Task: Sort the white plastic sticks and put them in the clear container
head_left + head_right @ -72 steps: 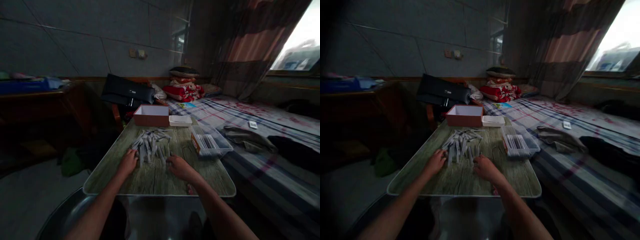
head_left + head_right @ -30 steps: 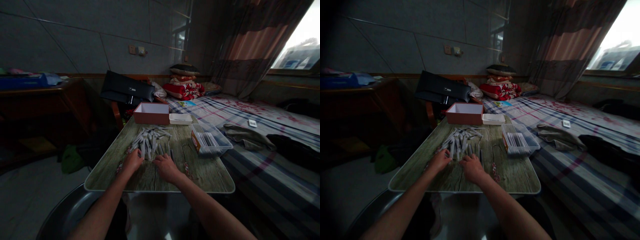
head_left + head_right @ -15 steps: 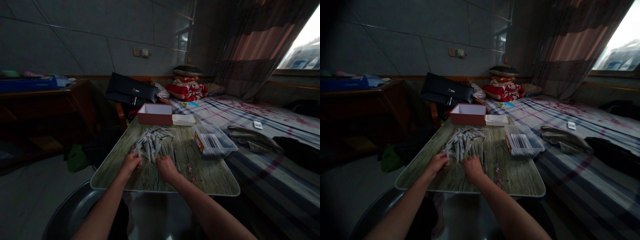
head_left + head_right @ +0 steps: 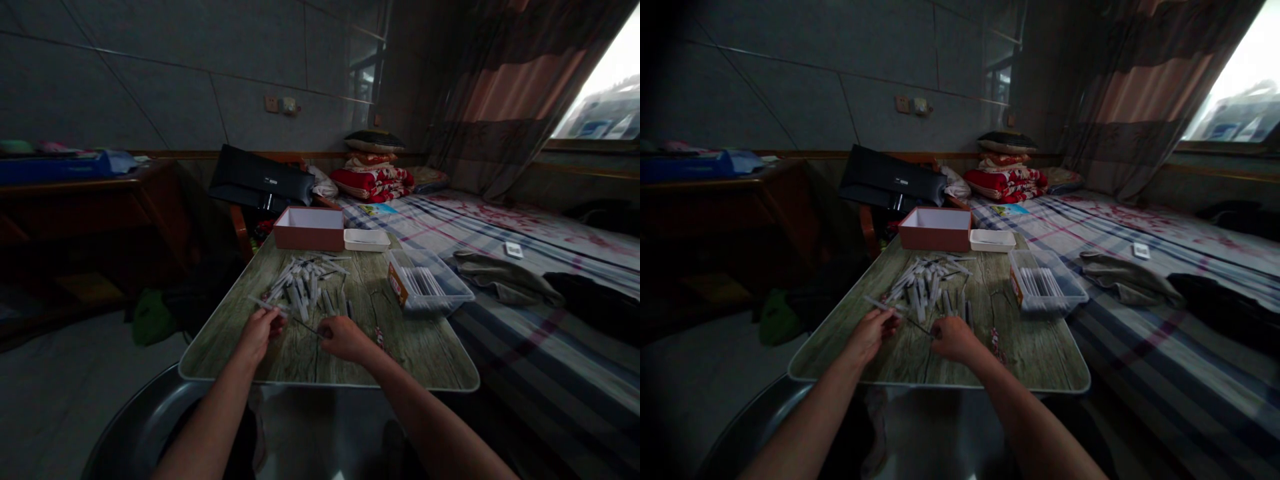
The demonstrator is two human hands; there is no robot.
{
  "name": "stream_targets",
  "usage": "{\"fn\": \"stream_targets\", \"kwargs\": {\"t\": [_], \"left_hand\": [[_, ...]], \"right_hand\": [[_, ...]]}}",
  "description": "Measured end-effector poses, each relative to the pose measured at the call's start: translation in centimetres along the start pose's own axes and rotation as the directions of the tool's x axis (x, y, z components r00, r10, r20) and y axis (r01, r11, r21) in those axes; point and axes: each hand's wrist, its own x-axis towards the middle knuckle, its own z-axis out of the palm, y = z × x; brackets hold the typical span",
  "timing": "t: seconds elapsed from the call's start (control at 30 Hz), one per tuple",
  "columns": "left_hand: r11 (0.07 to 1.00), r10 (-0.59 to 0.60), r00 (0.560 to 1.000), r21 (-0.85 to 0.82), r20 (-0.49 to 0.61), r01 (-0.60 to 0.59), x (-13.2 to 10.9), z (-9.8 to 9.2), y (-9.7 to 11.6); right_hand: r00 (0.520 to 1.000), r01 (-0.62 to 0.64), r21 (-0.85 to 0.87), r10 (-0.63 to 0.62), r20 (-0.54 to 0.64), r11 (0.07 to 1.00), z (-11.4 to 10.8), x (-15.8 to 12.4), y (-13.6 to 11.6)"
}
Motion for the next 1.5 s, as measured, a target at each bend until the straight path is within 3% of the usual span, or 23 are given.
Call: {"fn": "stream_targets", "kwargs": {"t": [0.23,0.67,0.83,1.0,1.17,1.33,1.5], "left_hand": [[0.987,-0.050,0.999,-0.151,0.003,0.049,0.1,1.5,-0.3],[0.983,-0.077,0.994,-0.163,0.077,0.089,-1.1,2.4,-0.3],[0.969,-0.133,0.979,-0.187,0.157,0.162,-2.3,3.1,-0.6],[0.917,-0.204,0.947,-0.290,0.248,0.273,-3.7,4.3,-1.1],[0.836,-0.248,0.912,-0.403,0.327,0.372,-4.7,5.3,-1.3],[0.785,-0.252,0.913,-0.484,0.321,0.387,-4.5,4.5,-1.0],[0.772,-0.198,0.955,-0.565,0.221,0.291,-3.1,2.3,-0.6]], "right_hand": [[0.999,0.031,0.068,-0.028,-0.047,0.997,-0.9,-0.9,0.8],[0.994,0.059,0.091,-0.051,-0.093,0.994,-1.1,-1.0,1.0],[0.983,0.065,0.290,-0.011,-0.183,0.955,-0.4,-0.4,1.2],[0.942,0.151,0.611,0.074,-0.327,0.777,0.6,0.2,0.4],[0.922,0.167,0.623,0.103,-0.373,0.764,1.2,0.3,-0.5],[0.916,0.146,0.578,0.112,-0.386,0.803,0.8,0.5,0.1],[0.852,0.123,0.496,0.165,-0.497,0.859,-1.2,0.8,2.3]]}}
